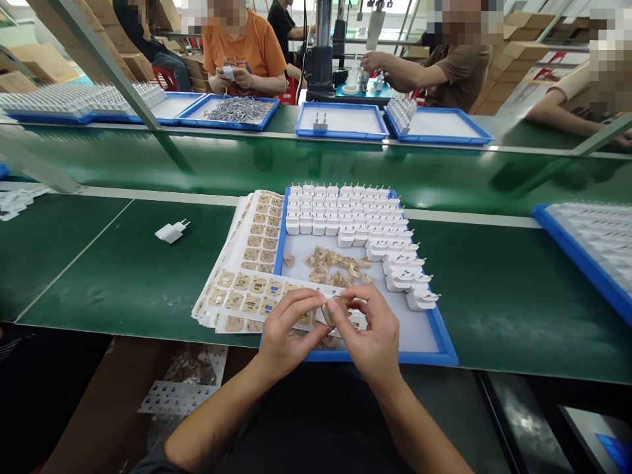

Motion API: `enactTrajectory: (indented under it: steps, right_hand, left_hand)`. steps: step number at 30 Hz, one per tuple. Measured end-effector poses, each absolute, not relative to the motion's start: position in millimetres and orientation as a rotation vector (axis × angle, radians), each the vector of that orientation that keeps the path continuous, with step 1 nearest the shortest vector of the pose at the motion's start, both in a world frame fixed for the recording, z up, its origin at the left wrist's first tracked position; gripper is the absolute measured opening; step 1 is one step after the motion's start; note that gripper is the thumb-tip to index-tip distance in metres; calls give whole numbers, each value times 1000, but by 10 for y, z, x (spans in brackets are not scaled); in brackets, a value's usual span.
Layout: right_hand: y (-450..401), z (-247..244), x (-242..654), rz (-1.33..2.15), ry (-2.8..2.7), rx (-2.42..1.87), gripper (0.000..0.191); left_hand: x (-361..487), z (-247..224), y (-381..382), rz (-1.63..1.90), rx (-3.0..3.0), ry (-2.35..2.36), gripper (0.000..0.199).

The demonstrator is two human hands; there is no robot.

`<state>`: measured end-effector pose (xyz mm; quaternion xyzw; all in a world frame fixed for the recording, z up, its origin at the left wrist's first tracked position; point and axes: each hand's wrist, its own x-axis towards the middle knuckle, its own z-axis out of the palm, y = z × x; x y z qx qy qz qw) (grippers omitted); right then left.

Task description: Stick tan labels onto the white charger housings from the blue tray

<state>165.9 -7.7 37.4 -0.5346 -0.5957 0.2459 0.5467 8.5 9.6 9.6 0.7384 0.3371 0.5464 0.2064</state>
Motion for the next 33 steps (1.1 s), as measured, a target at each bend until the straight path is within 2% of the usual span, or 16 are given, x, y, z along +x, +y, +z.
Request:
enactTrajectory:
  steps: [4, 7, 10, 13, 16, 19, 25, 29, 33]
  right_hand:
    - [-90, 359, 1649, 750, -1434, -1230, 39]
    - [-109, 293, 1657, 946, -1354, -1122, 30]
    - [-110, 221, 1683, 996, -1249, -1067, 21]
    - [-107, 201, 1695, 966, -1225, -1082, 25]
    - [-124, 238, 1657, 983, -1250, -1042, 20]
    - [-142, 282, 1589, 1015, -1219, -993, 29]
    - [-104, 261, 1568, 1078, -1067, -950, 4]
    - [-114, 255, 1598, 1113, -1094, -944, 13]
    - [-144, 275, 1594, 1121, -1105, -923, 10]
  left_hand:
    - [98, 22, 98, 1601, 1981, 967, 40]
    - [110, -23, 86, 1674, 1943, 931, 44]
    - [127, -39, 60, 1711, 1925, 909, 47]
    - [152, -32, 41, 1705, 1951, 924, 47]
    - [188, -17, 41, 1739, 2004, 956, 41]
    - [225, -4, 44, 1776, 2026, 969, 36]
    - [249, 17, 25, 1802, 2061, 1000, 34]
    - [249, 19, 23, 1819, 2080, 1011, 31]
    - [263, 8, 18, 1851, 2147, 1016, 32]
